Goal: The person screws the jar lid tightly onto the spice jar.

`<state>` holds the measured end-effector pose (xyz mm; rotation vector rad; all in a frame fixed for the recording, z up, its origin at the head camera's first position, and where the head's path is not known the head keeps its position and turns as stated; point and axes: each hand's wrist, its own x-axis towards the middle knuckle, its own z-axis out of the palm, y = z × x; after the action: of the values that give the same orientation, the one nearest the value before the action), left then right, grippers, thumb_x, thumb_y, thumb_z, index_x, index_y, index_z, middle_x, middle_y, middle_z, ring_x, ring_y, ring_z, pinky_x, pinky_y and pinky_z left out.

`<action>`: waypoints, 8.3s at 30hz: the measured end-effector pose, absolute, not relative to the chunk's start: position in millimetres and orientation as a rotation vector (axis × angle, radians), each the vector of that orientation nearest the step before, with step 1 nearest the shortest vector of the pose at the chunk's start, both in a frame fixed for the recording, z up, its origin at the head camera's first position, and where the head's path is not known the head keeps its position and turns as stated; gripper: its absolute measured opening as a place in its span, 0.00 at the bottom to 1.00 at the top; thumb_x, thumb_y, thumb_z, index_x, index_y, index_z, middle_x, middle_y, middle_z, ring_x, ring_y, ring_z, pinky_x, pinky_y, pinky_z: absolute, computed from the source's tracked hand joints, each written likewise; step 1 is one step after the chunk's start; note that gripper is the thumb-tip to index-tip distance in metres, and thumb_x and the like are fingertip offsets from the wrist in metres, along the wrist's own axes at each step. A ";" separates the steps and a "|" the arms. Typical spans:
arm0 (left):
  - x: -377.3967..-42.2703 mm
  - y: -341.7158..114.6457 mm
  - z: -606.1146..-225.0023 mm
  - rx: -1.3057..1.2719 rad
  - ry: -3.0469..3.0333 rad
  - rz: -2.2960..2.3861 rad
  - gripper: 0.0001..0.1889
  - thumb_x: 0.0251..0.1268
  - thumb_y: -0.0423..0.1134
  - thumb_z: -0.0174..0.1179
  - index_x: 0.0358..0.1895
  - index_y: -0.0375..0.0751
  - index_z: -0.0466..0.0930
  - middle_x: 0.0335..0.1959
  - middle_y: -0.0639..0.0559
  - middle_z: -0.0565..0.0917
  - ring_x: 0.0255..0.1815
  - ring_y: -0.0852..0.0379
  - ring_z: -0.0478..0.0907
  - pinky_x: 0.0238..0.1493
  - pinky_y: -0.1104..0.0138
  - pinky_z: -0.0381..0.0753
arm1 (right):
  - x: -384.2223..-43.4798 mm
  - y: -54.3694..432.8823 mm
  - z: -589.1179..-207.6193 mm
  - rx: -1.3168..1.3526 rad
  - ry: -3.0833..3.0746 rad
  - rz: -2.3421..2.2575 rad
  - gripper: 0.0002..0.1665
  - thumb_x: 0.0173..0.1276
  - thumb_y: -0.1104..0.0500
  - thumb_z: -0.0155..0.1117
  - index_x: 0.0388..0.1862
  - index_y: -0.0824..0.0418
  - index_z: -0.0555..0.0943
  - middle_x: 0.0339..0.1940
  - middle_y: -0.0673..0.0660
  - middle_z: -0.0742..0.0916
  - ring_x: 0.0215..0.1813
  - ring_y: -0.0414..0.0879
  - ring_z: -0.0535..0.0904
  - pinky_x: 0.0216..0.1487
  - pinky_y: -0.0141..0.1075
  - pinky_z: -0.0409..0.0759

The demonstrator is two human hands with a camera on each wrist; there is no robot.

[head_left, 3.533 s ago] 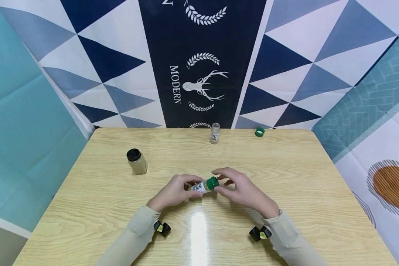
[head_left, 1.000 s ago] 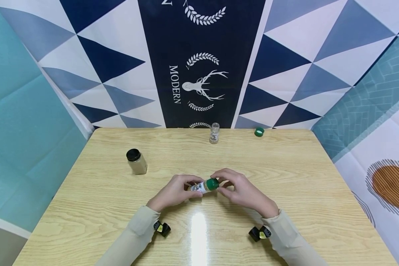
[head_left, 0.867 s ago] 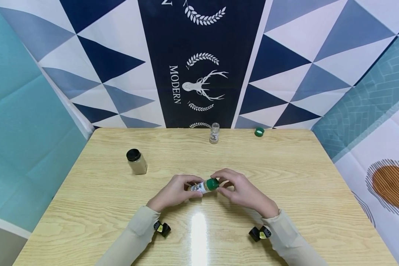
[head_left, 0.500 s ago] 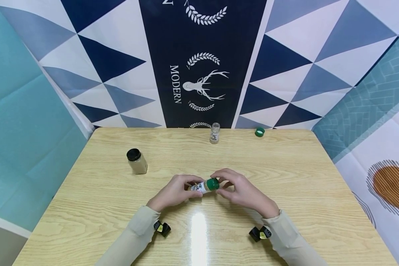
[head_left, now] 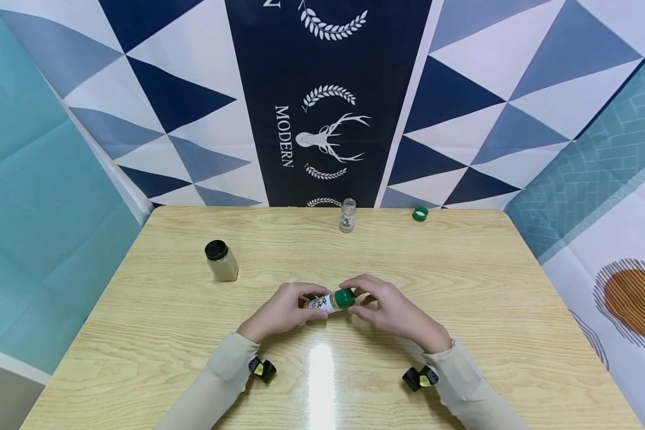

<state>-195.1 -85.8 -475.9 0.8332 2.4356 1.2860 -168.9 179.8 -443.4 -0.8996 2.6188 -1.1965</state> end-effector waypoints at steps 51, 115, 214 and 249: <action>-188.7 -81.8 -472.6 0.695 2.362 1.399 0.22 0.61 0.39 0.75 0.60 0.48 0.86 0.54 0.46 0.88 0.18 0.58 0.77 0.19 0.68 0.80 | -168.8 181.6 -440.2 -0.882 2.658 -1.128 0.25 0.71 0.56 0.71 0.64 0.63 0.81 0.54 0.55 0.89 0.47 0.42 0.85 0.45 0.31 0.87; -192.2 -83.1 -475.7 0.782 2.488 1.389 0.18 0.61 0.40 0.75 0.55 0.48 0.87 0.46 0.55 0.88 0.42 0.61 0.82 0.43 0.69 0.85 | -169.5 179.5 -442.0 -0.767 2.691 -1.230 0.29 0.71 0.47 0.71 0.64 0.63 0.81 0.49 0.52 0.89 0.48 0.43 0.86 0.48 0.34 0.88; -194.2 -81.5 -485.8 0.736 2.352 1.582 0.19 0.59 0.33 0.75 0.53 0.42 0.83 0.44 0.52 0.88 0.44 0.58 0.87 0.49 0.71 0.87 | -171.8 170.5 -470.3 -0.784 2.547 -1.348 0.14 0.73 0.56 0.69 0.56 0.54 0.84 0.43 0.48 0.90 0.45 0.38 0.86 0.46 0.33 0.87; -188.0 -77.9 -493.2 0.645 2.243 1.736 0.19 0.61 0.29 0.73 0.54 0.40 0.81 0.48 0.47 0.87 0.49 0.53 0.87 0.53 0.68 0.87 | -181.2 165.0 -480.4 -0.835 2.534 -1.366 0.11 0.72 0.61 0.69 0.53 0.56 0.84 0.42 0.50 0.90 0.41 0.38 0.86 0.44 0.32 0.87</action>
<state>-188.0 -77.9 -493.2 0.6446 2.2428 1.7358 -181.2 165.0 -480.4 -0.8353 2.5344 -1.3660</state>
